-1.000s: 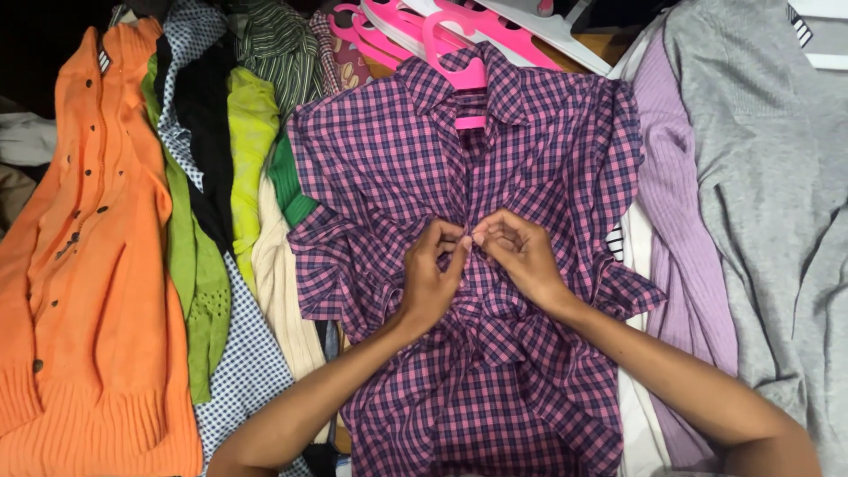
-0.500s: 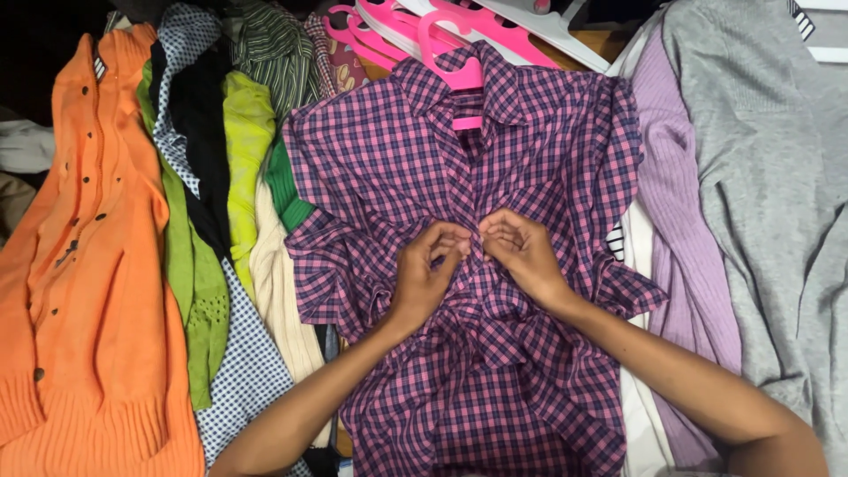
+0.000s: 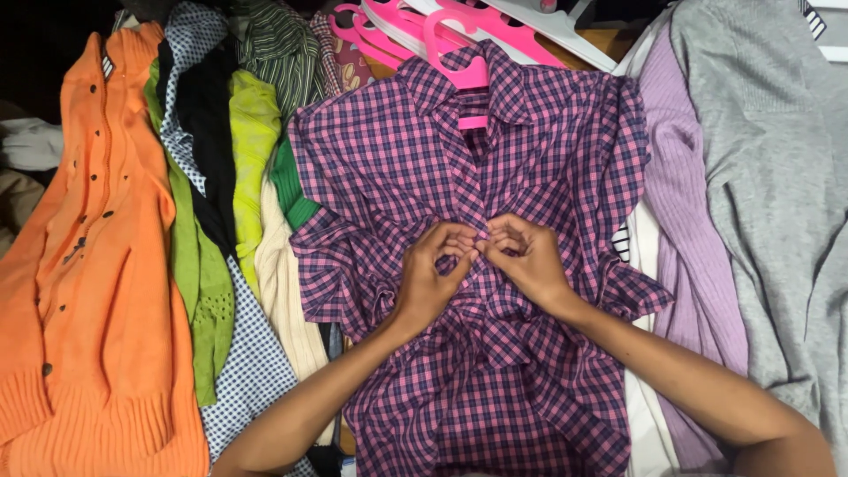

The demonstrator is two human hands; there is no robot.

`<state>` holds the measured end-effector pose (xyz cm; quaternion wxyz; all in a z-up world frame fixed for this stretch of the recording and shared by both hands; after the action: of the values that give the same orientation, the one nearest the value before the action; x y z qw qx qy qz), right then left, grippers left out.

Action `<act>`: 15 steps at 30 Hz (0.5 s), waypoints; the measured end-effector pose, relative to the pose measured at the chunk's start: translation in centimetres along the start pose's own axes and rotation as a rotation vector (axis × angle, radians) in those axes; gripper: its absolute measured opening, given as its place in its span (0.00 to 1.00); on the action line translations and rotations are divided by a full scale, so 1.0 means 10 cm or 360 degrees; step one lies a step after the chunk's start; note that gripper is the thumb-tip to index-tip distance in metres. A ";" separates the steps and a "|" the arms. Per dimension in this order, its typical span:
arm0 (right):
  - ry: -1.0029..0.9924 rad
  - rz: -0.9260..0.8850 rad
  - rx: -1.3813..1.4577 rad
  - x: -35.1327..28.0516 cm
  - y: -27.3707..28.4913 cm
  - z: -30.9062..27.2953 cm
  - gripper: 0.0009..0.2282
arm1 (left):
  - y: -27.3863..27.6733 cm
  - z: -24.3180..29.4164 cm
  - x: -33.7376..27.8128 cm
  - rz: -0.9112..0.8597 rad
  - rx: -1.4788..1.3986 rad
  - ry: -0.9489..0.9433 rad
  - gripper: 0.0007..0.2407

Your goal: The person buttons a pink and purple checkered shirt laid on a wooden stool, then picks up a pink hanger and places it into the shirt's collar. They adjust the collar and sleeves on the hanger and smooth the shirt before lifting it.

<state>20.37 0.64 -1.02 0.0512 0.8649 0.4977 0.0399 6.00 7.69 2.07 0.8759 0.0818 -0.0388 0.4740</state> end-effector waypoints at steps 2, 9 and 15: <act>0.0001 -0.0005 0.0007 0.01 -0.02 -0.05 0.08 | 0.00 0.00 -0.01 0.0005 0.0007 0.0006 0.10; 0.0004 -0.0037 -0.0012 0.01 -0.04 -0.10 0.06 | 0.00 0.01 0.01 0.0004 0.0026 -0.0016 0.07; 0.0011 -0.0068 -0.0009 0.03 -0.06 -0.02 0.04 | 0.00 0.04 0.00 0.0004 0.0054 -0.0039 0.06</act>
<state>20.00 1.16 -0.89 0.0527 0.8538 0.5162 0.0433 5.98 7.64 2.46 0.8732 0.1025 -0.0416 0.4747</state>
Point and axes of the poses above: each hand's wrist, its own x-axis towards the middle knuckle, its own y-axis out of the back of the hand, z = x × y, the point moved 10 cm from there along x, towards the middle knuckle, and after that the axes turned 5 degrees about z, right-handed, at the moved point
